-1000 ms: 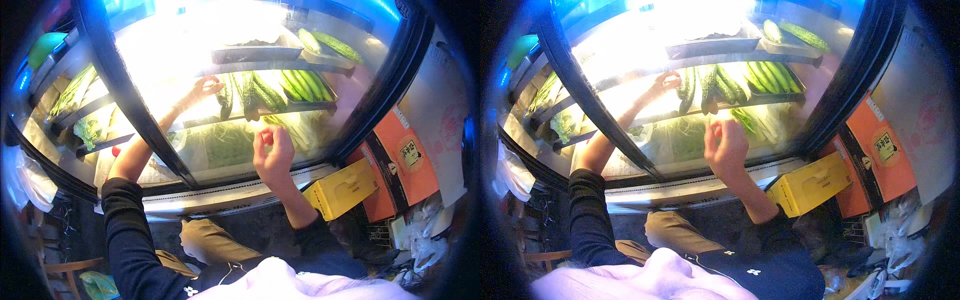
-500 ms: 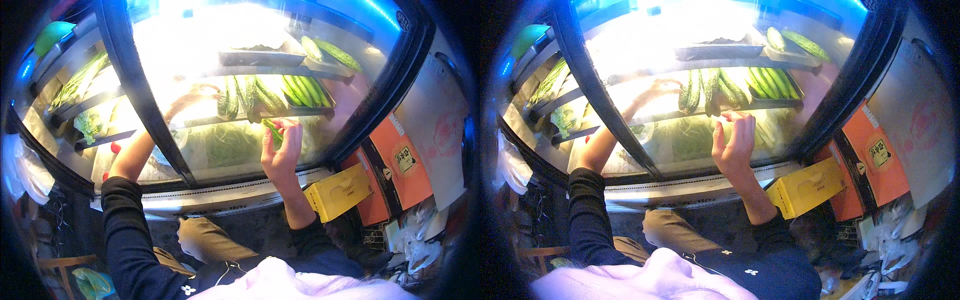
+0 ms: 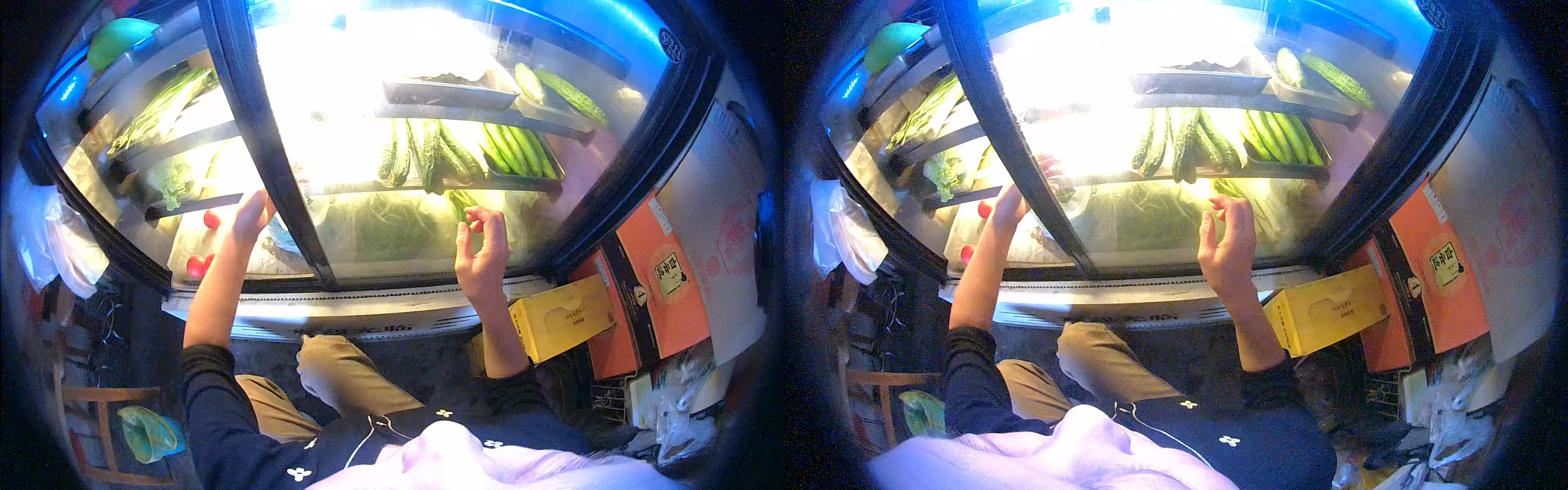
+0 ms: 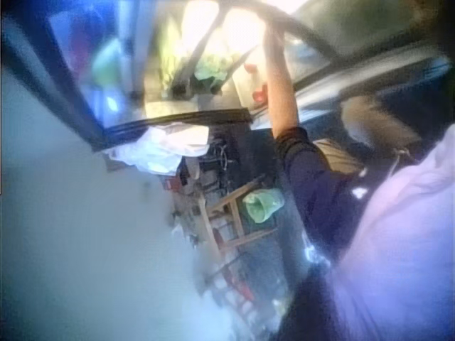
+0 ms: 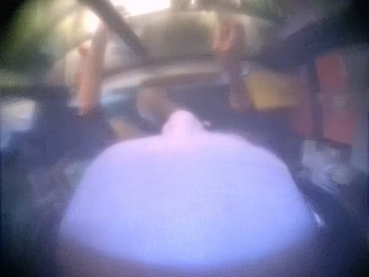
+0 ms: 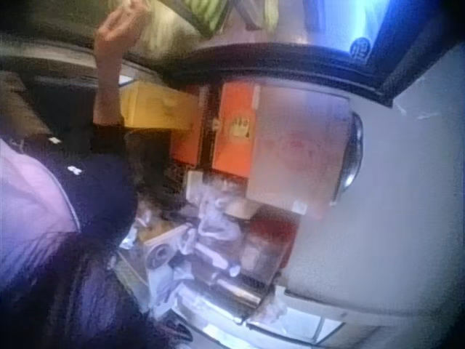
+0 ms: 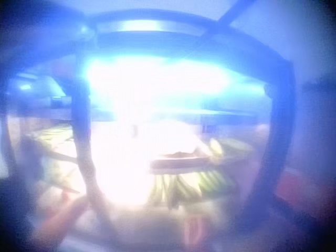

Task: The person sits on the floor and transfers tomatoes from a plastic bag into a white tray, then places the tray into a refrigerated display case. The person also briefly handles a smartphone.

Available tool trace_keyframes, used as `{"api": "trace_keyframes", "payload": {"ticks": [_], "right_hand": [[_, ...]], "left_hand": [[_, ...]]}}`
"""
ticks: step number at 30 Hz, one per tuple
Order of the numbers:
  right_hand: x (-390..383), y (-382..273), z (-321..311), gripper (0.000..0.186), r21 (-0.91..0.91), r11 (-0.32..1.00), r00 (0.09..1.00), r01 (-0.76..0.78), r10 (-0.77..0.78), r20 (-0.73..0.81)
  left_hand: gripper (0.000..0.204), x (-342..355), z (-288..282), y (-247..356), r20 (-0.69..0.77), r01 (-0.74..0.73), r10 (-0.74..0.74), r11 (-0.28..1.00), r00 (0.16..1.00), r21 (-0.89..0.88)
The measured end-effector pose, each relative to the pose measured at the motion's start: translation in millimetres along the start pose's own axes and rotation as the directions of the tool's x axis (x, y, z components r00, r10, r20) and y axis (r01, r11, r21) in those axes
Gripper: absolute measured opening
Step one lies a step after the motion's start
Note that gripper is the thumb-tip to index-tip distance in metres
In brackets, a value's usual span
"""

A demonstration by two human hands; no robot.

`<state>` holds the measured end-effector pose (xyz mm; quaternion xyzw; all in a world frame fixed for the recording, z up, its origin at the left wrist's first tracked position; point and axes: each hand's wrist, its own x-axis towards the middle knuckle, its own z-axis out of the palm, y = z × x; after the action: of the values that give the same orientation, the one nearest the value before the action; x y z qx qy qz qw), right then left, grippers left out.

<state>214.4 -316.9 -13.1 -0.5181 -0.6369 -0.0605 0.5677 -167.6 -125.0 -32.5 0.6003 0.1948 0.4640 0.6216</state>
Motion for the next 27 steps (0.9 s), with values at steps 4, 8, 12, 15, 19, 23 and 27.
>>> {"api": "trace_keyframes", "payload": {"ticks": [4,8,12,15,19,23,27], "right_hand": [[-6,7,-9,0.024,-0.015,0.999,0.999,-0.045,0.045,-0.011],[-6,17,-25,0.025,-0.006,0.994,0.993,-0.111,0.111,-0.045],[0,32,-33,0.024,-0.022,0.995,0.994,-0.097,0.096,-0.043],[9,34,-31,0.024,-0.026,0.996,0.996,-0.080,0.081,0.034],[13,36,-34,0.032,-0.096,0.992,0.995,-0.083,0.088,0.047],[14,30,-32,0.030,-0.124,0.990,0.994,-0.065,0.075,0.077],[12,31,-33,0.029,-0.126,0.987,0.990,-0.099,0.110,0.086]], "left_hand": [[0.045,-34,12,-11,-0.288,-0.014,0.007,1.000,0.958,-0.024],[0.043,-42,42,-17,-0.207,0.012,-0.023,0.998,0.978,-0.055],[0.047,-20,27,-16,-0.169,0.069,-0.051,0.993,0.984,0.100],[0.053,9,22,-11,-0.002,0.059,-0.059,0.997,0.998,0.042],[0.055,75,55,-10,0.078,0.197,-0.230,0.934,0.970,0.298],[0.048,112,47,-38,0.107,0.183,-0.236,0.912,0.966,0.366],[0.048,125,45,-53,0.135,0.206,-0.270,0.909,0.953,0.363]]}}
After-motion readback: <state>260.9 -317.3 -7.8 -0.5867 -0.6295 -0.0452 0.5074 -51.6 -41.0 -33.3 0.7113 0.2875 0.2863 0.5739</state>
